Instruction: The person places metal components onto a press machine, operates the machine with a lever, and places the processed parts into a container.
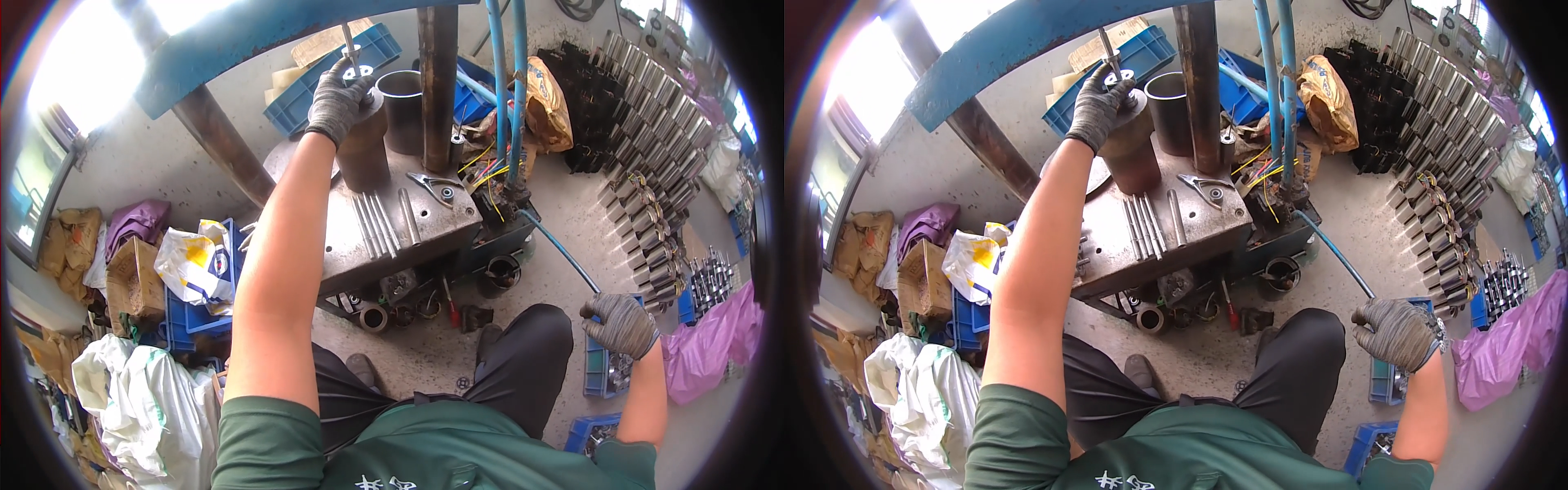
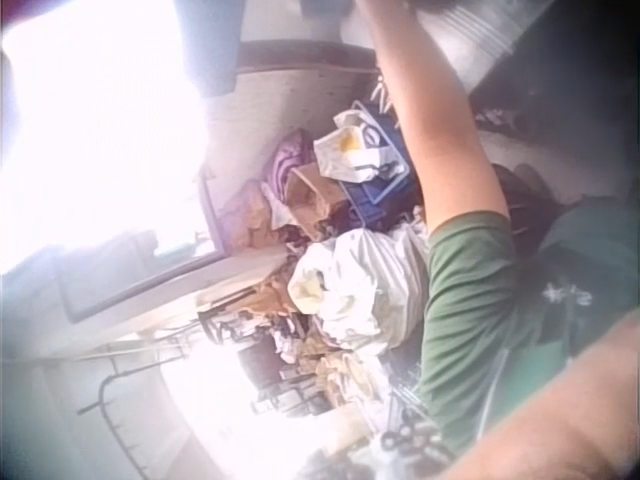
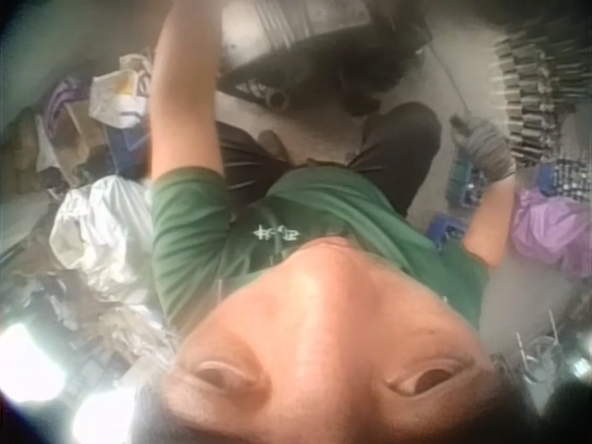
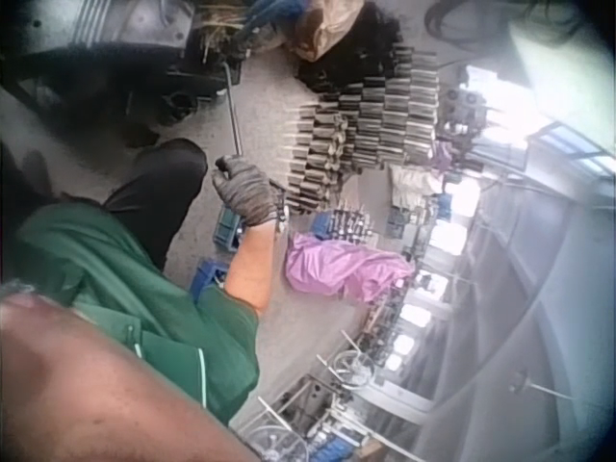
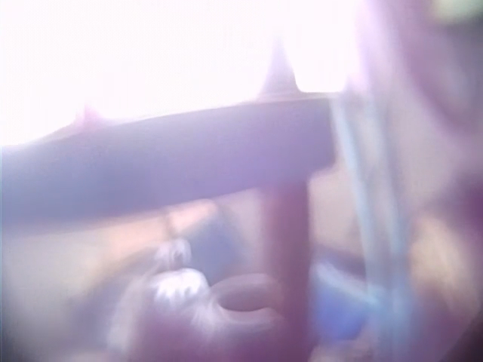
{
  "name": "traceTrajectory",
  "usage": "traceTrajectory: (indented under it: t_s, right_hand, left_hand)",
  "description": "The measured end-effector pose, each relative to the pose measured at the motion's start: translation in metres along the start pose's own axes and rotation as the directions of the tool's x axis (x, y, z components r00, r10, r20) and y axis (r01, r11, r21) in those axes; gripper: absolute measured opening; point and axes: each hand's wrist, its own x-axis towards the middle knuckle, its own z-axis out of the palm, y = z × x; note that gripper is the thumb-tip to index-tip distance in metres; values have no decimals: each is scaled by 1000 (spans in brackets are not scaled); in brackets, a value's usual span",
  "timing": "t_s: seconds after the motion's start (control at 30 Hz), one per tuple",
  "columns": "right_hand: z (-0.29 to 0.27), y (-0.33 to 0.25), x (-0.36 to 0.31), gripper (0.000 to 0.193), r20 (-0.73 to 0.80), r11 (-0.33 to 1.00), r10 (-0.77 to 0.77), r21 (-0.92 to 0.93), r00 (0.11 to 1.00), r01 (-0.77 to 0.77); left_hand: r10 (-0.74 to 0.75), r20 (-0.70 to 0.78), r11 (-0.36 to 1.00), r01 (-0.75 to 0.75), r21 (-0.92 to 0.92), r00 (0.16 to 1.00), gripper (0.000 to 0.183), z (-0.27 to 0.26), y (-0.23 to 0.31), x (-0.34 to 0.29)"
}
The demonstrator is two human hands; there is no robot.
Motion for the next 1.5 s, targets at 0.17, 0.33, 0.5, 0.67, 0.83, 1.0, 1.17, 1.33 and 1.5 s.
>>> traceTrajectory:
  t_s: [0.17,0.33,0.5,0.67,0.83,1.0,1.17,1.33,1.5]
  right_hand:
    - [-16,-1,5,31,26,998,24,59,999,-25]
    - [-26,0,11,33,-150,996,-26,76,988,38]
    - [-19,5,9,33,79,992,-98,-69,992,103]
    - [-20,9,11,32,-24,998,-33,46,999,34]
    - [-25,2,11,33,44,998,-55,-26,998,56]
    - [-54,8,37,34,-492,990,-137,-101,860,100]
    - [-105,26,120,25,-922,970,-99,-5,375,244]
    - [-137,40,161,31,-906,970,9,110,423,215]
    - [-120,40,135,33,-861,985,16,103,509,142]
  left_hand:
    - [57,33,998,-57,8,998,59,-2,-3,-1]
    - [58,57,998,-59,14,997,58,-6,-5,4]
    - [58,67,998,-58,-8,996,53,-7,-7,7]
    - [62,46,998,-63,18,997,51,-7,-9,6]
    - [47,32,998,-46,-43,998,44,-5,-6,4]
    - [10,23,986,-6,-167,1000,37,-3,-2,0]
    - [13,27,993,-10,-114,1000,28,-6,0,-1]
    - [50,-3,992,-50,-118,999,31,-6,-4,1]
    - [62,6,989,-60,-132,998,34,-6,-8,5]
